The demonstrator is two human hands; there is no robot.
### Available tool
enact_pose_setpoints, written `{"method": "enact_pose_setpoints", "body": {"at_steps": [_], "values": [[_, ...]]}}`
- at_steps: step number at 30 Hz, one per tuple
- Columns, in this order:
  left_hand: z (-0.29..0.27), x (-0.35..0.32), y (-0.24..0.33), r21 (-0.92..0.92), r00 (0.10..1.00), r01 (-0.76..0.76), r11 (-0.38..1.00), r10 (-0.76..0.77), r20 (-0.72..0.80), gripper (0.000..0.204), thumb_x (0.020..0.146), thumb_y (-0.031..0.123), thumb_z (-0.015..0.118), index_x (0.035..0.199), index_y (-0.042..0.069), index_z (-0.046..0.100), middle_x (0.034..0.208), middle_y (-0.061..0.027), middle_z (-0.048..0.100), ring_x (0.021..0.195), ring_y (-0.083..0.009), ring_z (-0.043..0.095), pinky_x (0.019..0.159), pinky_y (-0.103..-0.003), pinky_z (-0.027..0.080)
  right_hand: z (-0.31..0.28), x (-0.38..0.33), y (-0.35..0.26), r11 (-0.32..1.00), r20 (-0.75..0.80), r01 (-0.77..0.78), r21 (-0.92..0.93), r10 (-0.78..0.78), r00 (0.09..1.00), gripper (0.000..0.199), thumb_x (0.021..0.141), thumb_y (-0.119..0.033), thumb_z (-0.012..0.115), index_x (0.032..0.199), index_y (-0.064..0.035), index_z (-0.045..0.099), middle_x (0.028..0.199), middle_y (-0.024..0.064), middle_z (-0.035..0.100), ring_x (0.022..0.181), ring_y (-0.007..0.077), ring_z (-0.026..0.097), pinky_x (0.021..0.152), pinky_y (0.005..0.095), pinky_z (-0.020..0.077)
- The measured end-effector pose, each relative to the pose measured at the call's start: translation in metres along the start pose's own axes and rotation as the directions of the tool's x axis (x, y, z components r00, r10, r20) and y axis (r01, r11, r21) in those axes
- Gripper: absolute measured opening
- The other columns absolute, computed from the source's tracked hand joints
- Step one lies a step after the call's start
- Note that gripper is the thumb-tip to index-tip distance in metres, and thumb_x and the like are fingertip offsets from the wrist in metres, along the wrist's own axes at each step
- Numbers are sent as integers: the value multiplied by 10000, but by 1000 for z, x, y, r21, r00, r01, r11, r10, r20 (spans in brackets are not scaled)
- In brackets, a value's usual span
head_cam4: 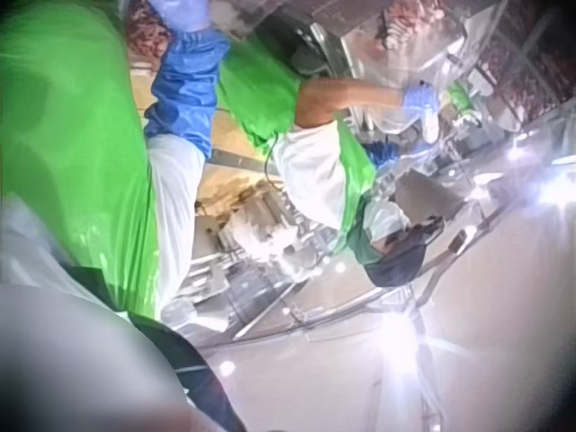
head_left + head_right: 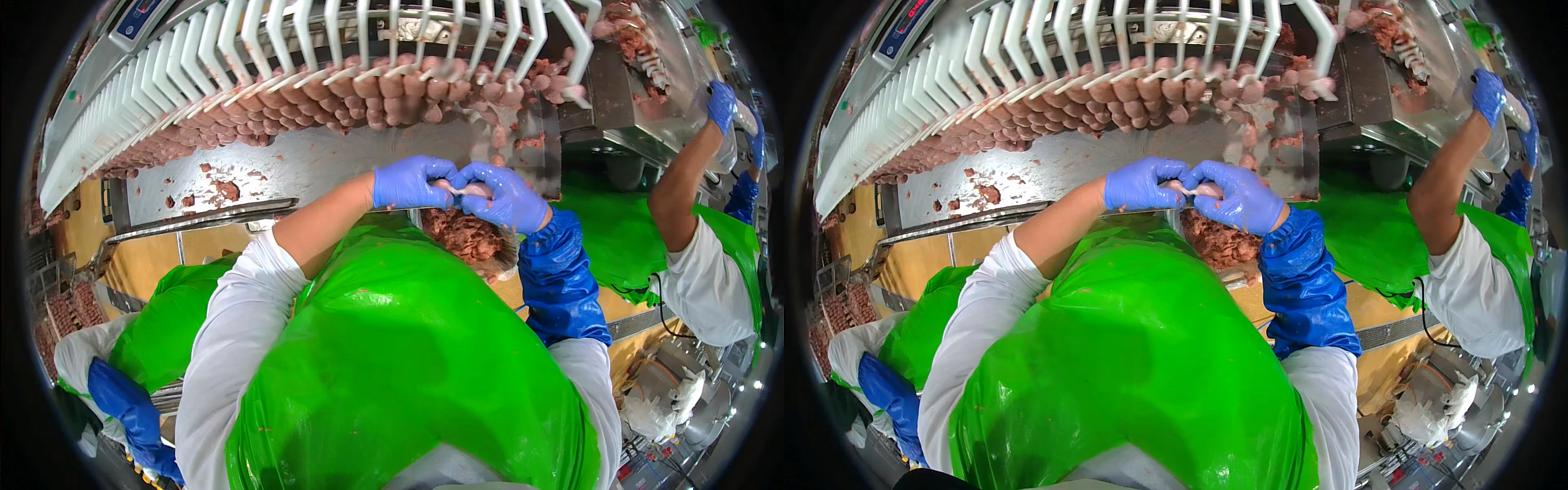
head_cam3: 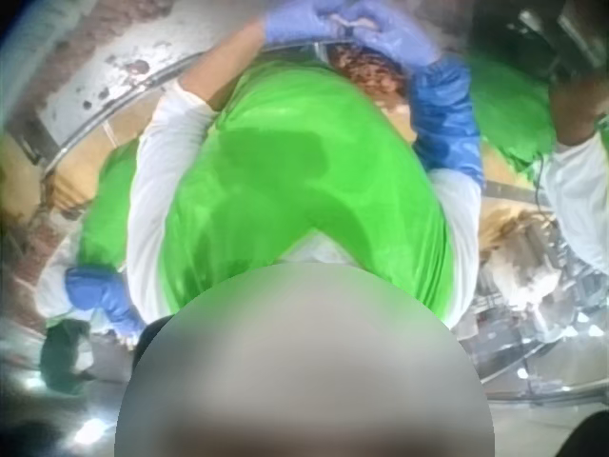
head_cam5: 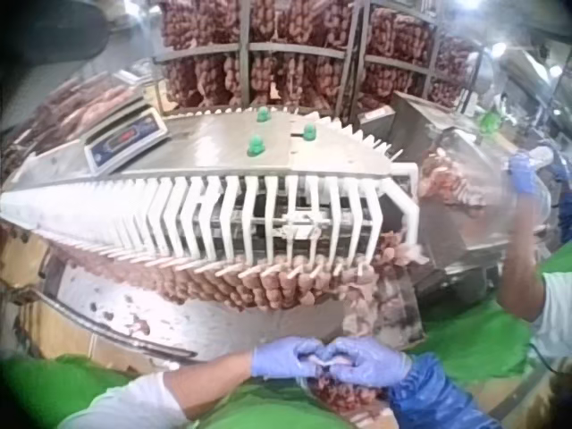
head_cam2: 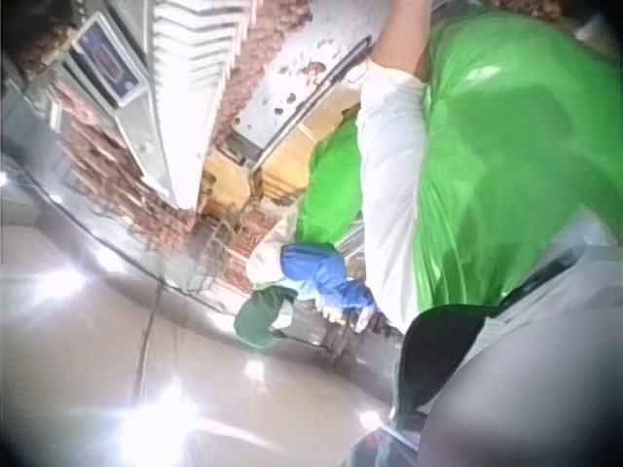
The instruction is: The person repeatedly picks up raw sausage links from a conveyor, ties them into small bundles, and places them onto a rotating rack. The person also occasionally scrapes loose meat from the conveyor surface back into the processing area.
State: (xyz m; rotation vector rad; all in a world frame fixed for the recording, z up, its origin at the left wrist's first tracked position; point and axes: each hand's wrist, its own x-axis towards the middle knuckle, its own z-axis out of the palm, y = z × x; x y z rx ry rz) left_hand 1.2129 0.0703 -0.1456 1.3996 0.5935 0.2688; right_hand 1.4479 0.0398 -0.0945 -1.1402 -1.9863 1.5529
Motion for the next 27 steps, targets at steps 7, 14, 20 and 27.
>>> {"method": "enact_pose_setpoints", "body": {"at_steps": [7, 14, 20, 27], "values": [[11, 12, 8, -355, 991, 133, 925, -136, 16, 135, 957, 115, 564, 1029, 7, 606, 881, -91, 668, 671, -134, 623, 632, -285, 517, 11, 4, 42, 927, -494, 162, 339, 29, 869, 357, 876, -30, 567, 1232, -17, 551, 1080, 102, 631, 1003, 180, 613, 885, 294, 489], [-5, 11, -8, -111, 992, 90, 990, -99, -82, 160, 963, 137, 538, 1012, 4, 613, 819, -78, 653, 615, -136, 612, 568, -282, 526, 15, 21, 74, 404, -276, 251, 880, 2, 961, 379, 931, -38, 475, 1309, -20, 499, 975, 41, 595, 875, 141, 589, 785, 277, 506], [-9, 8, 5, -82, 985, 169, 982, -171, -18, 165, 954, 149, 549, 1000, 12, 629, 799, -70, 657, 587, -139, 610, 590, -305, 539, -16, 14, 40, 993, -559, 40, 109, 28, 829, 408, 901, 10, 493, 1307, -29, 511, 801, 19, 590, 702, 124, 577, 641, 290, 503], [-16, 2, -1, 179, 976, 217, 960, -217, -19, 171, 957, 168, 546, 921, 35, 647, 742, -59, 644, 590, -155, 622, 578, -327, 528, 5, 26, 43, 782, -388, 87, 617, 206, 899, 158, 915, -100, 534, 1032, -54, 630, 984, 63, 667, 763, 182, 643, 710, 311, 526]]}}
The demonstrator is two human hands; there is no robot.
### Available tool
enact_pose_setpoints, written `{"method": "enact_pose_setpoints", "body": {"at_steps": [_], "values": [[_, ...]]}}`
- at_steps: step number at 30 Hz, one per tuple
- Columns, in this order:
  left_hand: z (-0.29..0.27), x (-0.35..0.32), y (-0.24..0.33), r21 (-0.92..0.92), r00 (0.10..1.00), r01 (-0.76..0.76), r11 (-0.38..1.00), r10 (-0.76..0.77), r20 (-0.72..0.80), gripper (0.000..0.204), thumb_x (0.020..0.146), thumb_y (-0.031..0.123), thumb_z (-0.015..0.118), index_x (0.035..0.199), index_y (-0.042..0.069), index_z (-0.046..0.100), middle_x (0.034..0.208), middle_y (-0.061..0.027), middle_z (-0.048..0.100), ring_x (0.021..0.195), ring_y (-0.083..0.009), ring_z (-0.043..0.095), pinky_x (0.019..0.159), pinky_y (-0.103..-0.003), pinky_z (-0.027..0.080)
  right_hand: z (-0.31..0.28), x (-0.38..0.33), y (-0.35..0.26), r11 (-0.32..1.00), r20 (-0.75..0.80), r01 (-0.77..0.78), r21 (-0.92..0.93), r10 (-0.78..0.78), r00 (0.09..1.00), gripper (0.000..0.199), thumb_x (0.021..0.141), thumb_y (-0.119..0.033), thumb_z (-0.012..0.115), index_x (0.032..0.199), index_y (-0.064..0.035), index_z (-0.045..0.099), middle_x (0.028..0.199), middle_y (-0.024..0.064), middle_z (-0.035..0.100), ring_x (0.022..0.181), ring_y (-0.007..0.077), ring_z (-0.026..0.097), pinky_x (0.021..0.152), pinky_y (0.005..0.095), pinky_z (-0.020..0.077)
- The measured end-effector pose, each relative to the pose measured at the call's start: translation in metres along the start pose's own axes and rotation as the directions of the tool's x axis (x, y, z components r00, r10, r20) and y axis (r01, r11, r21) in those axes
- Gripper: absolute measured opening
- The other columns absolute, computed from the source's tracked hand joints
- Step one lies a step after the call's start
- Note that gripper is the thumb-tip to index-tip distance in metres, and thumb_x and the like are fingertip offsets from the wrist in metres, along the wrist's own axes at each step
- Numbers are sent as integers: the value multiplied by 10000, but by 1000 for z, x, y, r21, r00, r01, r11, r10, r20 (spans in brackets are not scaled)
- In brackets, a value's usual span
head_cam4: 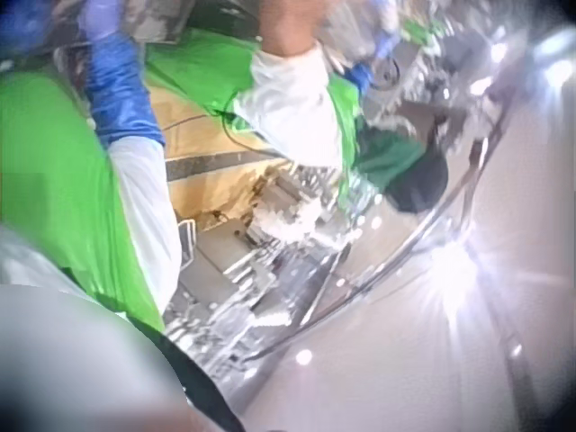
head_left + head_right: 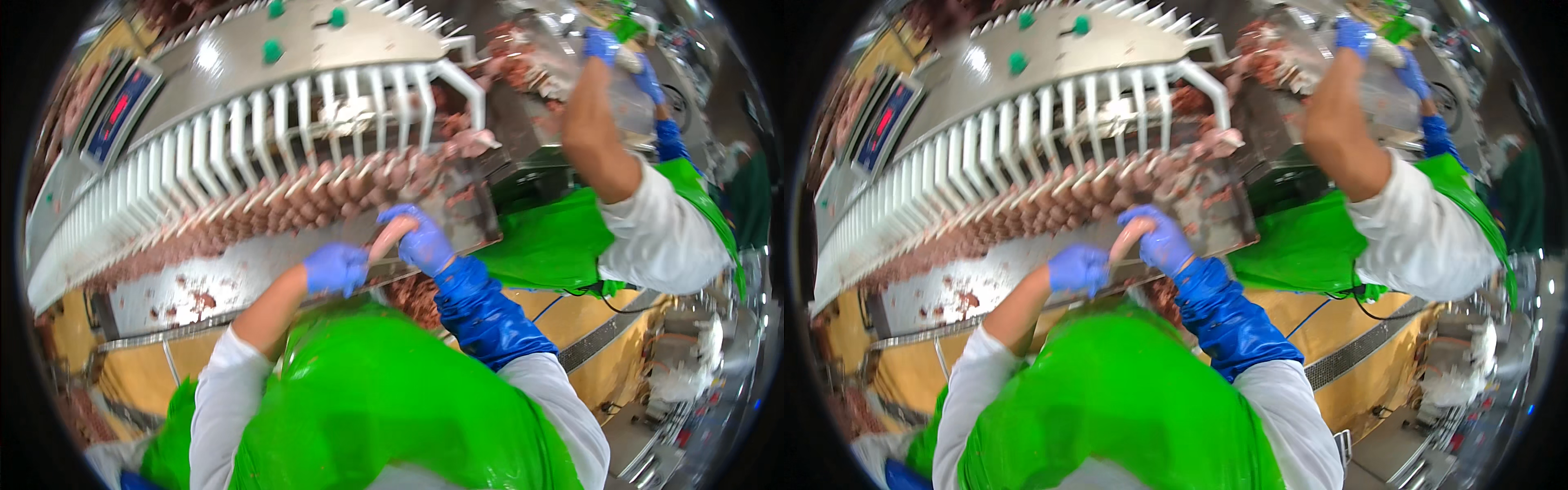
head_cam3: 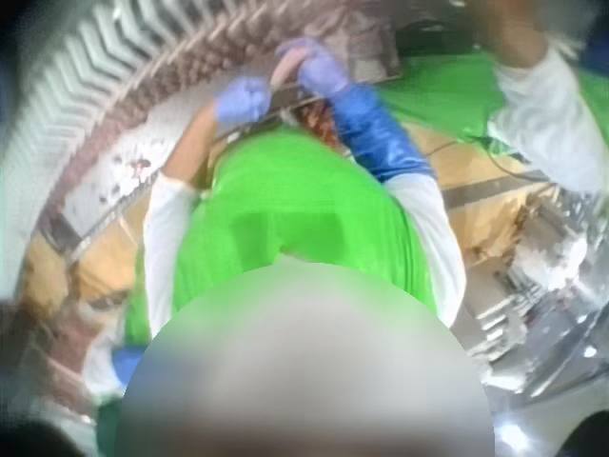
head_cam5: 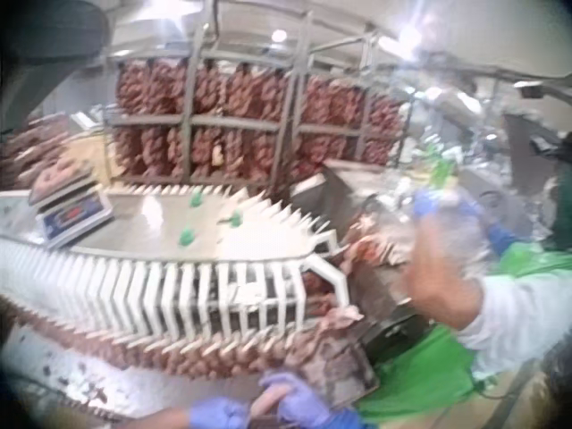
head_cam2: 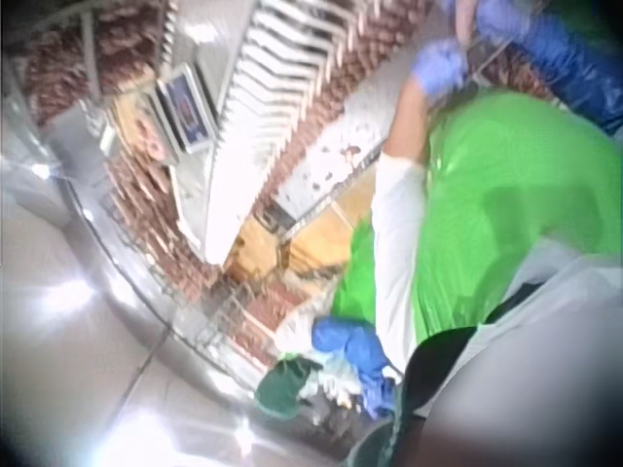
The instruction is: The person repeatedly picks up raw sausage links from a conveyor, ties them into small bundles, and places them onto a rotating rack. The person also occasionally scrapes loose meat from the conveyor surface back into the processing area.
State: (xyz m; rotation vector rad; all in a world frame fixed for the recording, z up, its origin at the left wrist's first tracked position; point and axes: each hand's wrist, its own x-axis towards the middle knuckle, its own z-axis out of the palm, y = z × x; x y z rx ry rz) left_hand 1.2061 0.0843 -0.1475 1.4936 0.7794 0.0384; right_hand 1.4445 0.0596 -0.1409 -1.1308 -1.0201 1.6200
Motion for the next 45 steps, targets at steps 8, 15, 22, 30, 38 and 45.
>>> {"method": "enact_pose_setpoints", "body": {"at_steps": [8, 15, 22, 30, 38, 45], "values": [[-3, 31, 29, 19, 1000, 19, 1000, -19, 3, 180, 958, 157, 548, 973, -5, 625, 779, -88, 655, 601, -177, 642, 610, -343, 548, -46, 39, 57, 987, -209, 100, 130, -71, 975, 152, 898, -66, 593, 1042, -63, 641, 971, 71, 669, 930, 205, 644, 833, 348, 509], [10, 0, -13, -167, 980, 112, 980, -82, 180, 161, 969, 106, 500, 936, -16, 601, 730, -102, 648, 594, -210, 667, 572, -315, 540, -43, 3, 36, 506, 167, 256, -824, -214, 962, 150, 913, -161, 565, 1028, -102, 640, 1023, 100, 658, 919, 288, 645, 817, 374, 521], [-16, -43, -13, -242, 993, 121, 963, -113, 44, 226, 1004, 184, 495, 908, 1, 587, 702, -100, 616, 554, -215, 642, 557, -321, 530, -212, -9, 23, 216, -313, -296, -930, -47, 949, 289, 891, -294, 637, 1087, -82, 657, 997, 159, 689, 890, 369, 662, 803, 445, 527], [-13, -35, 29, -386, 988, -147, 911, 120, -93, 267, 999, 252, 519, 927, 0, 569, 802, -91, 620, 605, -204, 668, 570, -325, 563, 41, -7, 2, 415, 380, 622, -664, -529, 759, 454, 904, -254, 645, 1313, -69, 581, 1166, 158, 663, 1043, 374, 631, 995, 437, 447], [-22, -47, 9, -150, 973, -107, 983, 72, -220, 157, 942, 191, 614, 945, 34, 614, 767, -52, 624, 617, -162, 658, 537, -314, 527, 56, -12, -2, 977, 131, 146, -158, -126, 983, 234, 959, -146, 488, 1135, -25, 585, 983, 104, 628, 867, 170, 604, 747, 348, 523], [-18, -30, 11, 737, 760, -217, 640, 585, -284, 125, 825, 184, 676, 923, 119, 633, 779, -89, 635, 716, -314, 640, 634, -389, 514, 35, -9, -14, 704, 451, 233, -671, 139, 882, 292, 964, -322, 569, 975, -44, 655, 731, 66, 612, 659, 143, 602, 590, 346, 480]]}}
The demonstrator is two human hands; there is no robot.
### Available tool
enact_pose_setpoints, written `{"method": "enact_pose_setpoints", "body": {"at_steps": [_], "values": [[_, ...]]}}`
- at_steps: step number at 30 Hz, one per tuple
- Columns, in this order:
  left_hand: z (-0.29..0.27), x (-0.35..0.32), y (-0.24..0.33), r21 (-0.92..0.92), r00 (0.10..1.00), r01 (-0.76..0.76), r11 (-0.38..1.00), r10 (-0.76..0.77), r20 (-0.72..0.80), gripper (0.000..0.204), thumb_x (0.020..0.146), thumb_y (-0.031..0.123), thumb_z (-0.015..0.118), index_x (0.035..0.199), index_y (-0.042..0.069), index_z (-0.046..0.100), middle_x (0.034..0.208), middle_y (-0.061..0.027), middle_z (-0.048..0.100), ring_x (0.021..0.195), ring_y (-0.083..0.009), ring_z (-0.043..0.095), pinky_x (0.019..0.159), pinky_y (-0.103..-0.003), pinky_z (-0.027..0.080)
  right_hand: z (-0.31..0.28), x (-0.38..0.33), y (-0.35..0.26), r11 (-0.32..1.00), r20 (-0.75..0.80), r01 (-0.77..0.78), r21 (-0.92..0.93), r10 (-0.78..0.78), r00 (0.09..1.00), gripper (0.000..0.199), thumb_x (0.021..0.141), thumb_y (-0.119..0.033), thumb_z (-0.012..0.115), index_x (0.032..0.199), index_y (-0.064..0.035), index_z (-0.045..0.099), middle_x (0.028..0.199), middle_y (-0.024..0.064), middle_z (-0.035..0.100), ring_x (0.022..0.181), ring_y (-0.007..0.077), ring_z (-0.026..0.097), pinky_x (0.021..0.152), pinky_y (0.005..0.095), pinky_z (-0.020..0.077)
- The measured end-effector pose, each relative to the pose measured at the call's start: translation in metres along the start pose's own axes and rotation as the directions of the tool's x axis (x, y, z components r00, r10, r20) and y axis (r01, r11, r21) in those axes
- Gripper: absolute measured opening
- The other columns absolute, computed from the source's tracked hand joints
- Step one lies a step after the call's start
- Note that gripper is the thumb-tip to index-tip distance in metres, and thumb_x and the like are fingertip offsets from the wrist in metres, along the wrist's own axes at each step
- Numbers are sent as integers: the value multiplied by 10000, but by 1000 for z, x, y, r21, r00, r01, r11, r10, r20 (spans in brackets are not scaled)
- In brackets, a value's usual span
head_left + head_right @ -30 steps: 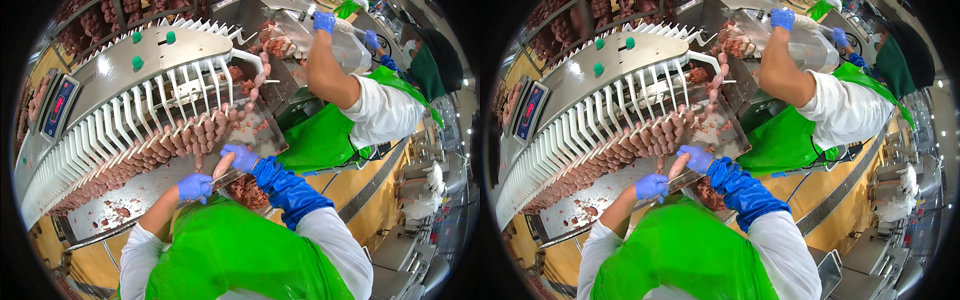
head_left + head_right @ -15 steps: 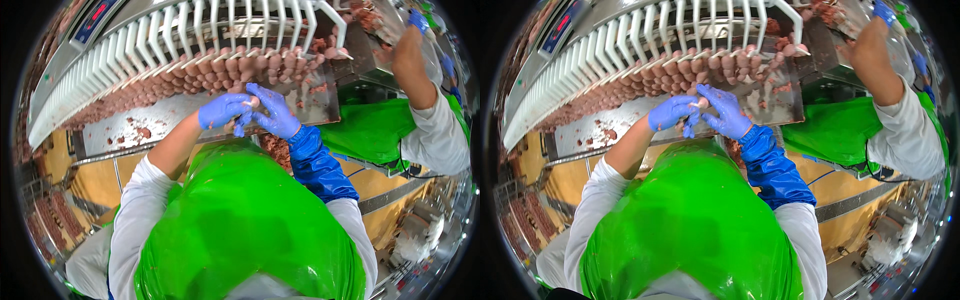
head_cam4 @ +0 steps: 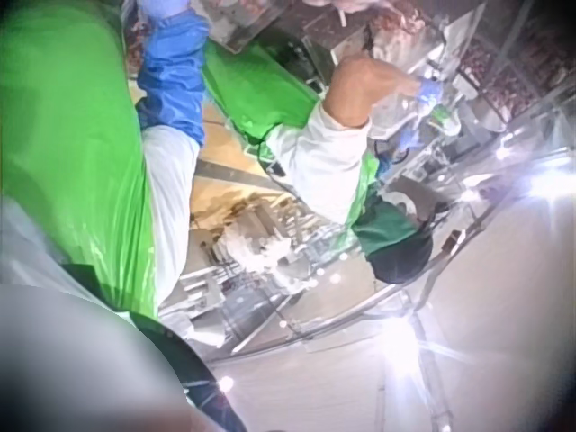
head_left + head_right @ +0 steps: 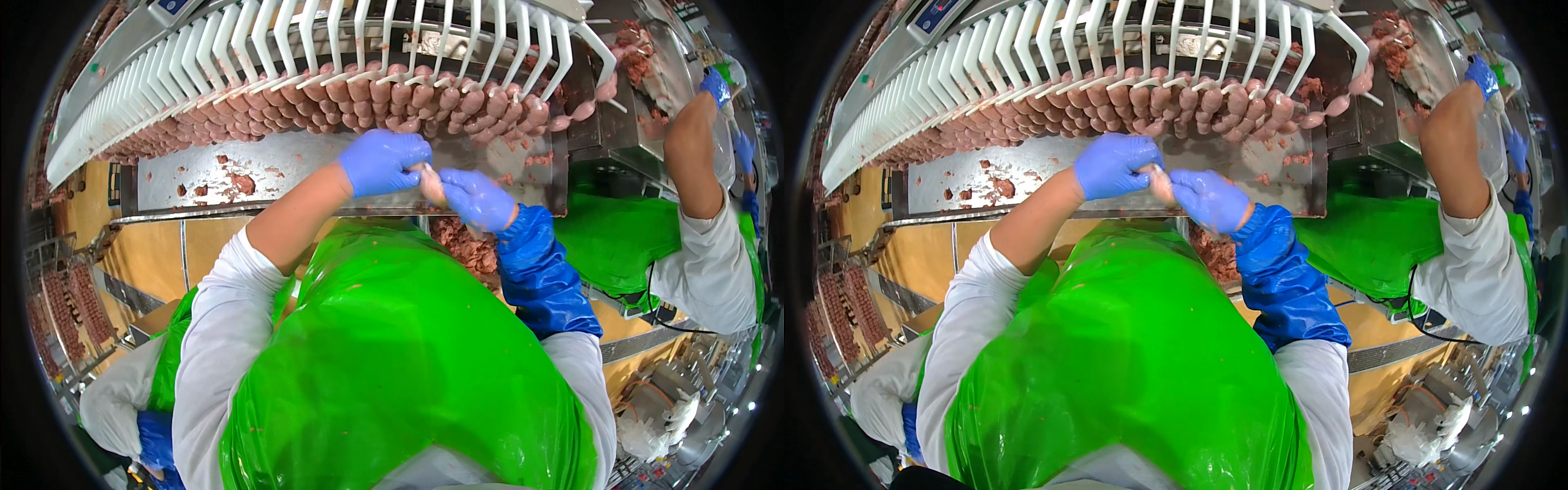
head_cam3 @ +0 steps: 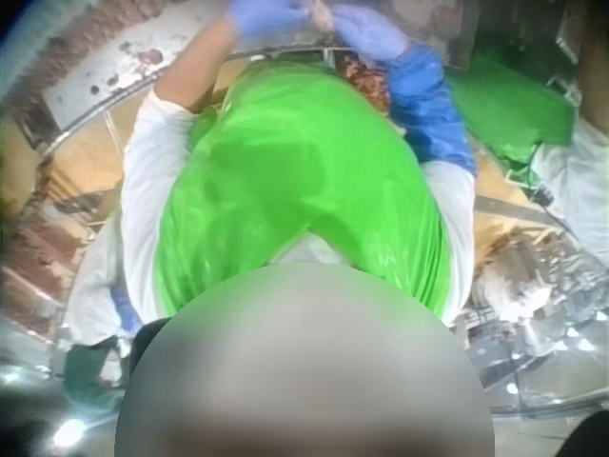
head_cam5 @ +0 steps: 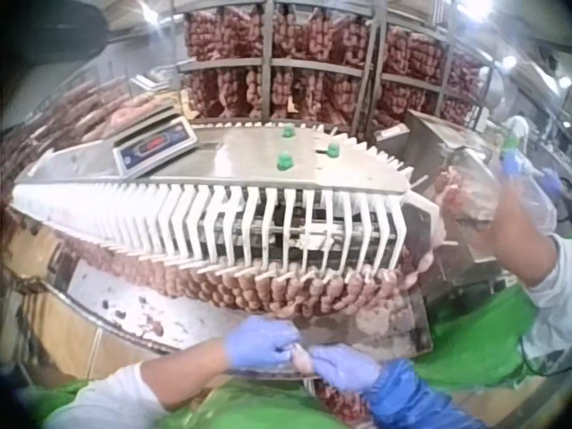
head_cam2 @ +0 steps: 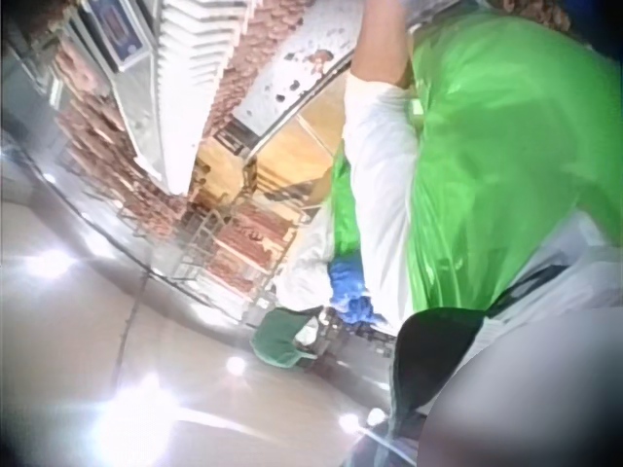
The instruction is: The person repeatedly picks up raw sausage links from a conveyor, ties them into small bundles, and places them onto a rotating rack. The person also occasionally scrapes loose meat from the conveyor surface back into the processing area.
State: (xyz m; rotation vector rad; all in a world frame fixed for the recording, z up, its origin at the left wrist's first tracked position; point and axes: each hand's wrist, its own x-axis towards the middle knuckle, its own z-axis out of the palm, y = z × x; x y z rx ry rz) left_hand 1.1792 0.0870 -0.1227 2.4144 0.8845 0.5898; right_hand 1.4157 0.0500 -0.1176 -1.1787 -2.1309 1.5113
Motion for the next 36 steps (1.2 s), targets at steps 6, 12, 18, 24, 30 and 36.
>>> {"method": "enact_pose_setpoints", "body": {"at_steps": [6, 12, 18, 24, 30, 36], "values": [[12, -14, 14, -39, 990, 22, 999, -27, -139, 173, 783, 200, 686, 917, 115, 618, 768, -123, 615, 723, -361, 636, 633, -430, 504, -21, -19, -37, 787, 137, -165, 595, 103, 985, 347, 962, -328, 580, 1078, -14, 671, 799, 38, 649, 641, 89, 564, 587, 237, 468], [12, -14, 6, -97, 963, 211, 973, -224, -148, 245, 797, 206, 692, 993, 80, 612, 822, -144, 646, 729, -350, 653, 641, -428, 513, -9, -9, -9, 953, -245, -25, 303, 103, 964, 304, 955, -257, 609, 1149, -22, 612, 850, 47, 634, 732, 103, 569, 625, 284, 489], [2, -9, 19, -602, 872, 457, 655, -196, 449, 371, 907, 198, 600, 1250, 60, 577, 937, -55, 633, 715, -121, 610, 653, -297, 535, -10, -9, -19, 984, -183, 111, -138, -135, 974, 191, 895, -142, 627, 1068, -75, 581, 804, 133, 626, 696, 257, 633, 636, 357, 501], [48, -8, 26, -489, 958, 225, 843, -100, 269, 231, 907, 250, 562, 1027, 68, 638, 815, -109, 652, 671, -245, 627, 653, -370, 534, -8, -12, -21, 904, -162, 242, -353, -313, 936, 153, 819, -100, 587, 970, -77, 574, 735, 133, 612, 667, 344, 628, 592, 408, 486], [50, 3, 14, -444, 947, 289, 848, -186, 261, 232, 888, 276, 550, 857, 59, 625, 776, -133, 661, 696, -295, 654, 648, -423, 527, -35, -26, 11, 996, -151, 49, -77, -60, 987, 201, 857, -184, 599, 1007, -57, 557, 740, 156, 610, 680, 346, 624, 595, 413, 475], [28, 38, 50, -236, 782, 548, 802, -391, 486, 297, 927, 300, 471, 880, 69, 652, 708, -148, 654, 556, -279, 630, 600, -431, 524, -14, -9, 25, 903, -185, 146, -405, -237, 954, 218, 871, -203, 593, 1014, -39, 574, 795, 185, 636, 770, 399, 614, 693, 473, 473]]}}
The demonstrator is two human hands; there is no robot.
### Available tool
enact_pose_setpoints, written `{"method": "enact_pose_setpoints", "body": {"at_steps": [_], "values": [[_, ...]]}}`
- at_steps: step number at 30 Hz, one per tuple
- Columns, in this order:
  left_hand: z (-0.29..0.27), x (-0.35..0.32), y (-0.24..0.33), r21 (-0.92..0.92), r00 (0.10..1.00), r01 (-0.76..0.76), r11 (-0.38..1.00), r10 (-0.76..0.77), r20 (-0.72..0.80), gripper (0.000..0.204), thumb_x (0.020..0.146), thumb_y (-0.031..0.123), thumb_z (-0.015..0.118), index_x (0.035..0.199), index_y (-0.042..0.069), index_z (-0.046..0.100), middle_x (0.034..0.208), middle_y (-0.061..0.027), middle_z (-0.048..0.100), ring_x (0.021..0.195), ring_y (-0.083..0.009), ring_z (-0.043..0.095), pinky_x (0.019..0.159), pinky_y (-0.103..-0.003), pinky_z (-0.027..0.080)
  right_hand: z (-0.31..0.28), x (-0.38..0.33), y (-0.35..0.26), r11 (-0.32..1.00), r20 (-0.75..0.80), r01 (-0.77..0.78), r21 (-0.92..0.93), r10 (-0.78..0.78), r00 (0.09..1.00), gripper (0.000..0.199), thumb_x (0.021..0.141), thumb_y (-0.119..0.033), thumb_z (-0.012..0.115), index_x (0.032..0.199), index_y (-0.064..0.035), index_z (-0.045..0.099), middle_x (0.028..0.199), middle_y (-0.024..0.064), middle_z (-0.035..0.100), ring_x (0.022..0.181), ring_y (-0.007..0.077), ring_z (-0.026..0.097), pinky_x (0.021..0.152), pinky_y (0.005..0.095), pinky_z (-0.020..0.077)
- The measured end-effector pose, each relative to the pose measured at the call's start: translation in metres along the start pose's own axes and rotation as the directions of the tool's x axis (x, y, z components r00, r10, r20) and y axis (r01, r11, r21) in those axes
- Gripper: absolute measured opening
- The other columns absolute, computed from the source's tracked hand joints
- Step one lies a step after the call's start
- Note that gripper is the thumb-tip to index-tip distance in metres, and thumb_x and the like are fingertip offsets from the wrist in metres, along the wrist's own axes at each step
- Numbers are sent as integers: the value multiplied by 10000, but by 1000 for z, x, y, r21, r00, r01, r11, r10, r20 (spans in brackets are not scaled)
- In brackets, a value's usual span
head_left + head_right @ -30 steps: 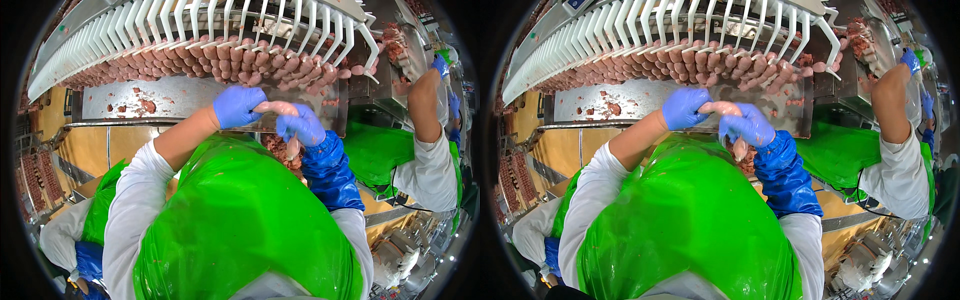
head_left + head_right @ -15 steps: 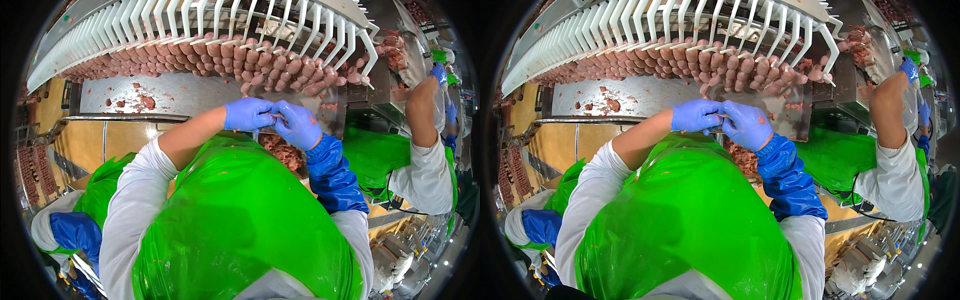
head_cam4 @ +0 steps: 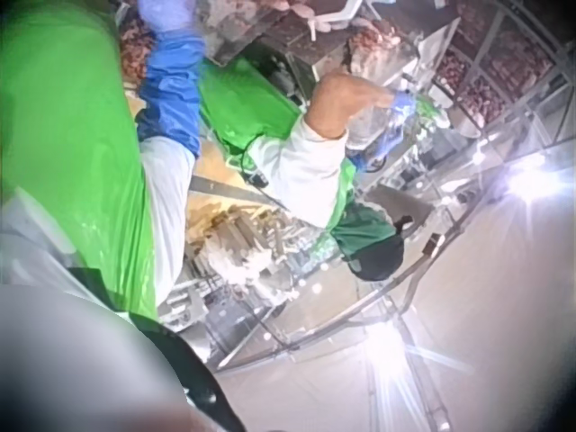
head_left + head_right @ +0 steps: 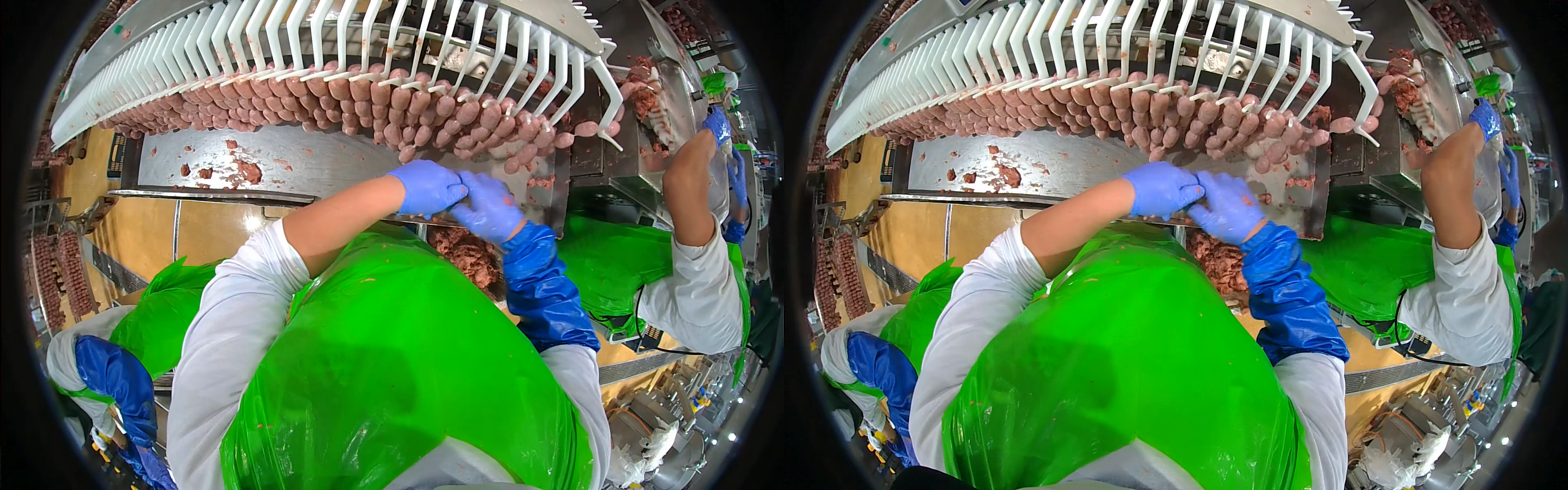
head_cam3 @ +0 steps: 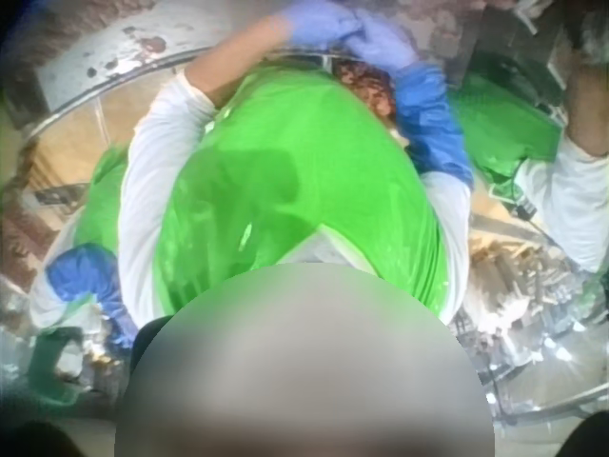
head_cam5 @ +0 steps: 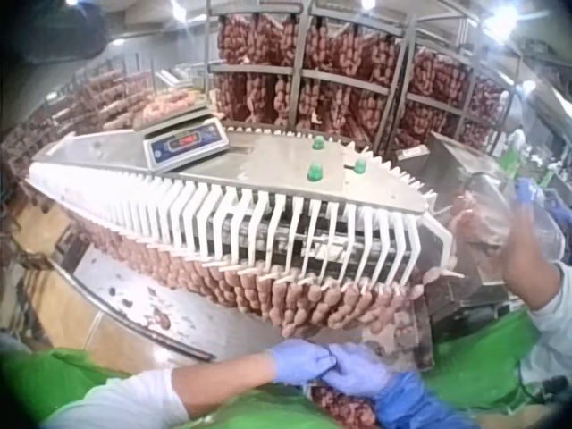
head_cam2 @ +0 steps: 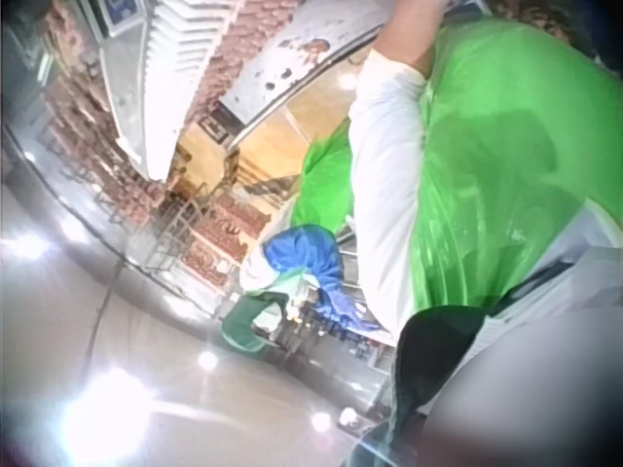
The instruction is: The person repeatedly picks up raw sausage links from a conveyor, ties them into small bundles, and places them onto a rotating rack. The person also occasionally scrapes loose meat from the conveyor surface back into the processing area.
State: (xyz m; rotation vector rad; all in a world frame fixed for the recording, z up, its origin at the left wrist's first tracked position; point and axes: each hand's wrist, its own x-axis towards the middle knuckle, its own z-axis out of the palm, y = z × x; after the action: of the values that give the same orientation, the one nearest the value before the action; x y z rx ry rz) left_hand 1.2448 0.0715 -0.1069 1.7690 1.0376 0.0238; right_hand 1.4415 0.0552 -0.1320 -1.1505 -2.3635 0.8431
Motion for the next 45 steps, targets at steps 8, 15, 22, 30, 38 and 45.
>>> {"method": "enact_pose_setpoints", "body": {"at_steps": [8, 15, 22, 30, 38, 45], "values": [[13, -5, -37, 365, 982, -104, 925, 36, 187, 327, 951, 301, 417, 855, 81, 639, 673, -115, 657, 528, -238, 639, 562, -397, 542, 55, -27, 82, 864, 150, -138, -484, 237, 960, 163, 727, -202, 675, 856, -105, 698, 816, 150, 692, 843, 344, 664, 825, 438, 492], [1, -45, -32, -155, 986, 141, 978, -123, 117, 300, 985, 327, 473, 849, 80, 572, 677, -73, 616, 506, -198, 622, 469, -332, 516, 14, -65, 184, 511, 130, -676, -531, 838, 531, 425, 824, -292, 674, 1207, -108, 664, 1204, 184, 637, 1141, 327, 607, 946, 399, 484], [31, -6, -61, 296, 823, -255, 921, 367, -434, 308, 939, 371, 607, 920, 65, 583, 810, -96, 596, 702, -251, 633, 652, -379, 523, 45, 15, -10, 633, 75, -10, 774, -76, 994, 514, 930, -93, 606, 1408, 7, 446, 1339, 128, 553, 1262, 225, 504, 1102, 340, 349], [3, -16, -53, -7, 966, -105, 994, 101, -237, 343, 853, 300, 710, 1076, 58, 613, 957, -122, 675, 876, -240, 643, 783, -363, 524, 0, 1, 24, 453, 196, -324, 830, 307, 931, 187, 983, -175, 483, 927, -45, 606, 767, -24, 559, 659, 50, 458, 607, 220, 381], [33, 2, -74, -904, 947, -320, 282, 84, -309, 527, 993, 341, 495, 1438, 72, 414, 1370, -134, 553, 1226, -254, 557, 766, -367, 581, 7, 9, 11, 954, -195, 93, 284, -38, 980, 261, 885, -138, 618, 1130, -54, 644, 927, 136, 631, 817, 304, 597, 710, 386, 470], [22, -2, -91, -954, 967, -165, 251, -147, -206, 406, 1003, 325, 472, 1226, -2, 563, 996, -152, 660, 887, -257, 688, 660, -409, 609, 51, 24, 79, 959, -427, 80, 273, 46, 903, 353, 920, -102, 597, 1265, -30, 604, 1210, 117, 626, 1160, 275, 575, 1006, 391, 450]]}}
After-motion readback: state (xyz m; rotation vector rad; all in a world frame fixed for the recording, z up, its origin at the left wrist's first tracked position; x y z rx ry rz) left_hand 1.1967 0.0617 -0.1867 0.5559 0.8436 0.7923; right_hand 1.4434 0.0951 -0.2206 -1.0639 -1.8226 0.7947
